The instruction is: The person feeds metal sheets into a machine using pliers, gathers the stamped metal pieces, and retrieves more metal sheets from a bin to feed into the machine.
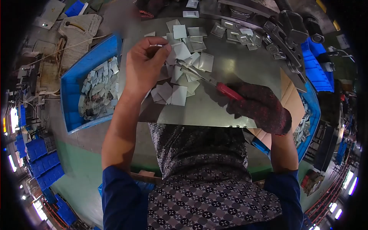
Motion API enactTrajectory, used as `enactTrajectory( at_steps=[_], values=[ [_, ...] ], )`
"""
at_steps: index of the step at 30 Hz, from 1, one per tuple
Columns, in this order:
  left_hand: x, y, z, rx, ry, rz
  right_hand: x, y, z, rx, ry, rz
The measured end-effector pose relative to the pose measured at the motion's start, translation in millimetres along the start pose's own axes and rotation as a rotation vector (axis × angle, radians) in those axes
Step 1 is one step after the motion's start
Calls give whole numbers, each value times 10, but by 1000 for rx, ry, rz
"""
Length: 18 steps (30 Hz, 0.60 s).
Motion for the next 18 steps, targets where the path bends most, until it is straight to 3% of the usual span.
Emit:
enactTrajectory(
  at_steps=[2, 6, 7, 10, 13, 15, 18],
  values=[
    [44, -11, 19, 30, 8, -20, -49, -7, 26, 23, -37, 62],
    [-95, 199, -17, 234, -269, -211, -222, 140, 66, 165, -98, 8],
    [-150, 298, -25, 268, -330, -292, -213, 294, 17, 297, 449, 433],
    [-466, 505, -27, 344, -260, -219, -323, 736, -250, 446, 1079, 883],
    [-499, 485, -26, 413, -308, -47, -713, 1009, -557, 363, 366, 147],
    [-510, 503, -16, 377, -338, -140, -747, 1075, -519, 330, 129, -97],
    [-519, 500, -11, 358, -356, -235, -763, 1160, -380, 274, 43, -197]
  ],
)
Point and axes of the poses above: each hand's wrist, its own z-axis away from the middle knuckle, its own y-axis out of the back of the hand, x = y × z, the point moved 1 cm from there along -z, towards the middle knuckle, and after that the axes turned 15 degrees about x, right-handed, at the moved point
